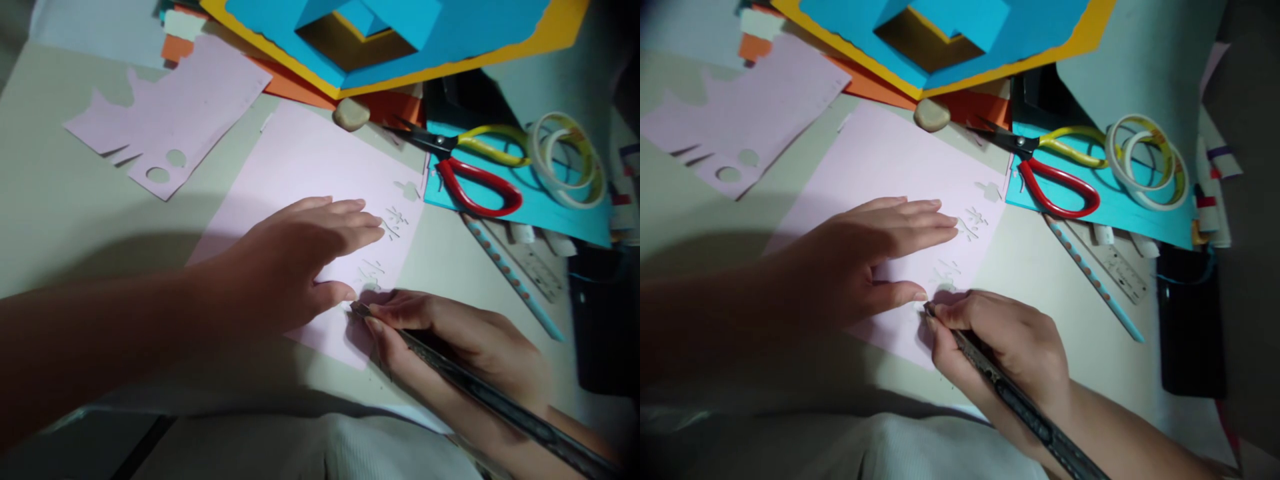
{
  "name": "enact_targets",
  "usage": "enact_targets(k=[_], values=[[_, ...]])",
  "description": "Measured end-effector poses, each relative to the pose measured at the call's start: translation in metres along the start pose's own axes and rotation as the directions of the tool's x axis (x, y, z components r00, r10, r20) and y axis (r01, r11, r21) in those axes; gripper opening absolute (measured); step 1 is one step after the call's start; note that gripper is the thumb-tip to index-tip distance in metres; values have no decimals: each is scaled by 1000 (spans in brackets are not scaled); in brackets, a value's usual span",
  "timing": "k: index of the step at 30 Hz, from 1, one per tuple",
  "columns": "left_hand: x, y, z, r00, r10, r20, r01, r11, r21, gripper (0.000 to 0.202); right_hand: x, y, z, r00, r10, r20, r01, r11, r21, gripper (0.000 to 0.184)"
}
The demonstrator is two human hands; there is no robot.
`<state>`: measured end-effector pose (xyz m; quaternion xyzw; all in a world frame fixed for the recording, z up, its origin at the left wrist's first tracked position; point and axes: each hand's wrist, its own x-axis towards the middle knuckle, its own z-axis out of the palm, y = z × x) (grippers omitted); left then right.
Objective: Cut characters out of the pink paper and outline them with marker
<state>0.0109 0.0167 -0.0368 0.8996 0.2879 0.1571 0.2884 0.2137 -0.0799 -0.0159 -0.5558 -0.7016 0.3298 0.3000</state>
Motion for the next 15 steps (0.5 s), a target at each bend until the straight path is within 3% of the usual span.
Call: enact_targets(k=[10, 15], values=[[-1, -1, 0, 1000, 1, -5, -1, 1000, 0, 58, 6, -10, -3, 1000, 5, 30, -4, 1000, -27, 16], [0, -1, 1, 1000, -6, -7, 6, 1000, -10, 58, 5, -7, 0, 999, 30, -12, -30, 1000, -9, 16]])
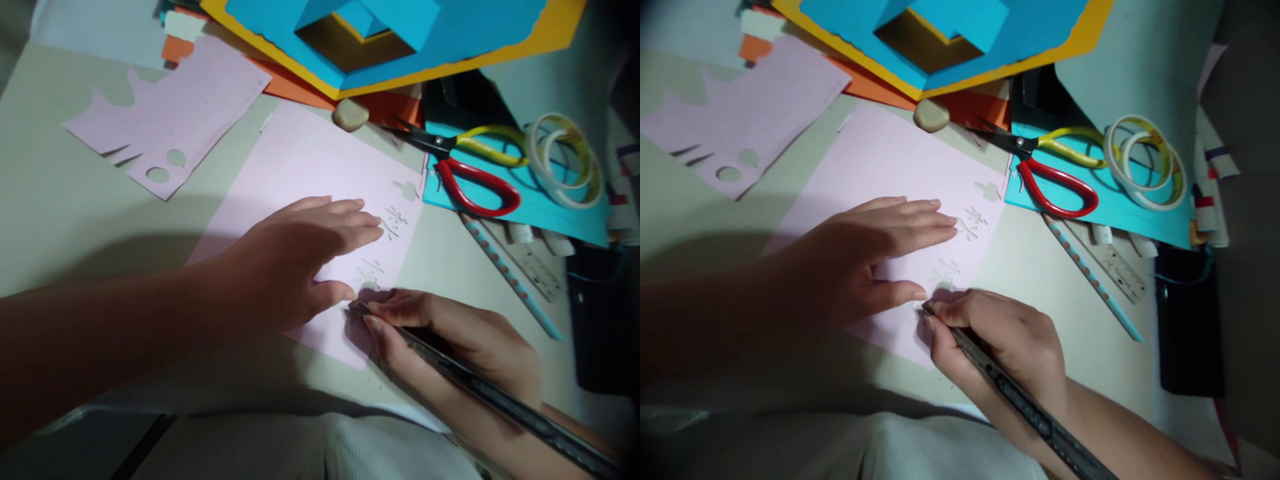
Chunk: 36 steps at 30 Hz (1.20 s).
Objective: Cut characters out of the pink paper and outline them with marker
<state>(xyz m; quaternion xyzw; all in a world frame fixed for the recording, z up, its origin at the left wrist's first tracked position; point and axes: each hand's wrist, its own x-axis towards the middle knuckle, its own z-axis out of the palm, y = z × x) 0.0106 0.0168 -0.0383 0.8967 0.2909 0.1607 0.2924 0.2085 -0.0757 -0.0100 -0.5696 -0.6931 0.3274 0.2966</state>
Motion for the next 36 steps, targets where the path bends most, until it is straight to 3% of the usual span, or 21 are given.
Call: enact_targets(k=[12, 21, 25, 29, 36], values=[[0, 2, -3, 1000, -8, 18, 8, 1000, -29, 58, 1, 3, -8, 996, -46, 81, 41, 997, 58, 25], [-1, 0, -4, 998, 29, 47, -30, 999, 12, 67, 0, -6, -14, 996, 76, 50, -81, 991, 110, 26], [0, -1, -4, 996, 36, 85, -39, 999, 32, 73, 6, -4, -13, 992, 25, 126, -38, 994, 105, 21], [1, 0, -4, 995, 26, 93, -30, 999, 44, 77, 5, 3, -9, 996, 3, 94, -11, 996, 91, 25], [-1, 0, -3, 996, 34, 80, -38, 998, 57, 81, 6, 3, -9, 989, 51, 136, -69, 990, 125, 27]])
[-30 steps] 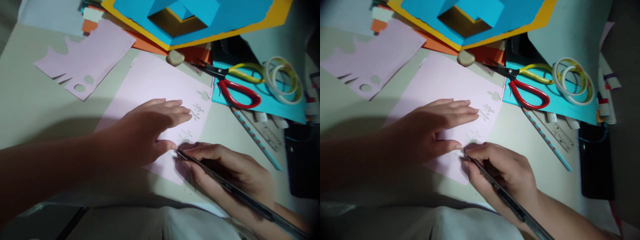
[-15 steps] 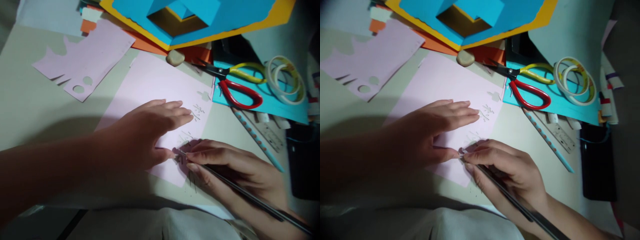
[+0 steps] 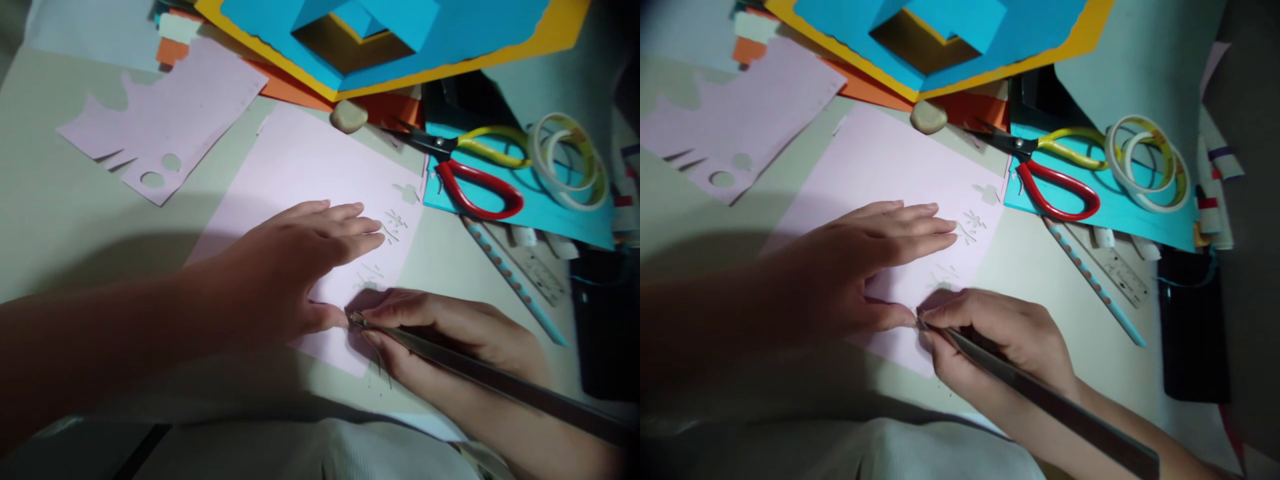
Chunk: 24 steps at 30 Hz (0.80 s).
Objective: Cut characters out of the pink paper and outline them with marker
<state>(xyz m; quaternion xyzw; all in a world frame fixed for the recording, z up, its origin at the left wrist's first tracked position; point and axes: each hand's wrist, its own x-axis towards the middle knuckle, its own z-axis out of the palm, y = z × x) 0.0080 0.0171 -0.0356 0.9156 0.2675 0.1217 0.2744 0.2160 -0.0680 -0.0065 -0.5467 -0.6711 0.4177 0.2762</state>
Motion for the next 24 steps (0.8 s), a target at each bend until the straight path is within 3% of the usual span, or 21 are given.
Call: enact_targets(k=[5, 13, 18, 24], values=[[1, -3, -1, 1000, 19, 12, -19, 1000, -7, 81, 3, -7, -3, 990, 132, 57, -130, 991, -28, 19], [2, -3, -1, 1000, 25, 13, -25, 1000, 1, 77, 3, -7, -3, 991, 126, 48, -124, 991, -42, 18], [1, -3, -1, 1000, 27, 11, -27, 1000, 2, 75, 2, -2, -2, 998, 44, 41, -44, 999, -8, 19], [1, -4, 0, 999, 30, 13, -30, 999, 12, 76, 0, -4, -2, 993, 115, 31, -113, 993, -43, 19]])
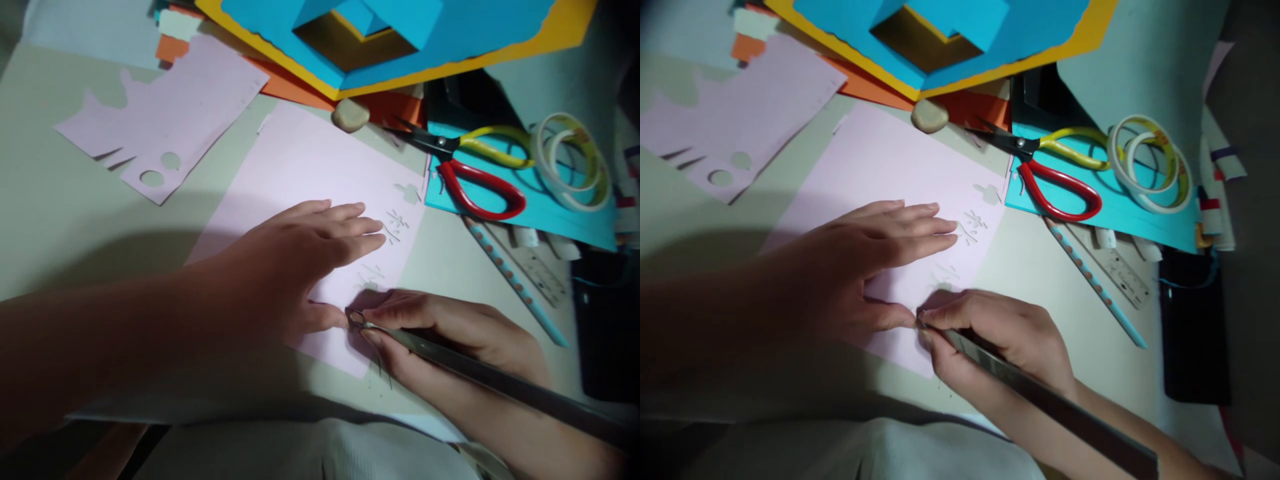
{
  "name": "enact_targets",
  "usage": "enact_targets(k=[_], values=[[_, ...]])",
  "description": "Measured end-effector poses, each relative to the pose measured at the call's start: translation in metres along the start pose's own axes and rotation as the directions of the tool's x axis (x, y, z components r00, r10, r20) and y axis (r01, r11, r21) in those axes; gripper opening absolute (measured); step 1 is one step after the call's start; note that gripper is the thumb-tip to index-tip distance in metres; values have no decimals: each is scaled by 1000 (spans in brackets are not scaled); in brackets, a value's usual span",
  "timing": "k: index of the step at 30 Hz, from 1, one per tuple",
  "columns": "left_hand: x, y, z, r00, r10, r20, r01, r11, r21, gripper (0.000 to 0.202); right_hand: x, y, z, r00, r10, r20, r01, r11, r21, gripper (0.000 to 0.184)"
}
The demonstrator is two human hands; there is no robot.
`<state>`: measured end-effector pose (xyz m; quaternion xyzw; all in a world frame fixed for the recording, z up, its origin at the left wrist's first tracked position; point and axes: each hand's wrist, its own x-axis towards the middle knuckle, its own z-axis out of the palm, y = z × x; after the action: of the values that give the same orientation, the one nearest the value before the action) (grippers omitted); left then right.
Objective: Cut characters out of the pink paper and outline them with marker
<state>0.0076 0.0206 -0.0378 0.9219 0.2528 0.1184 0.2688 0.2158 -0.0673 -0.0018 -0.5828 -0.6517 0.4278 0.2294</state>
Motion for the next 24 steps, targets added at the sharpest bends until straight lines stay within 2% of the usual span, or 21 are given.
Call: enact_targets(k=[2, 6, 9, 13, 17, 24], values=[[0, 0, 0, 1000, -2, -5, 2, 1000, 11, 75, -1, -1, 0, 1000, -5, -8, 5, 1000, -17, 19], [0, 0, 0, 1000, -6, 1, 6, 1000, 10, 74, -2, -1, 1, 996, -91, -3, 91, 996, -9, 18], [0, 0, -1, 1000, -1, 3, 1, 1000, -2, 78, -2, 1, 3, 998, -58, -20, 57, 998, -35, 19], [0, -1, 0, 1000, 3, 5, -3, 1000, -13, 84, -1, 3, 3, 996, -88, -25, 89, 996, 12, 19], [-1, -1, 1, 1000, 10, -13, -10, 1000, -18, 84, 0, 2, 1, 1000, -24, -21, 24, 1000, -6, 19], [-1, -1, 0, 1000, 5, -4, -5, 1000, -24, 83, 0, 6, 2, 995, -96, -10, 95, 995, -14, 23]])
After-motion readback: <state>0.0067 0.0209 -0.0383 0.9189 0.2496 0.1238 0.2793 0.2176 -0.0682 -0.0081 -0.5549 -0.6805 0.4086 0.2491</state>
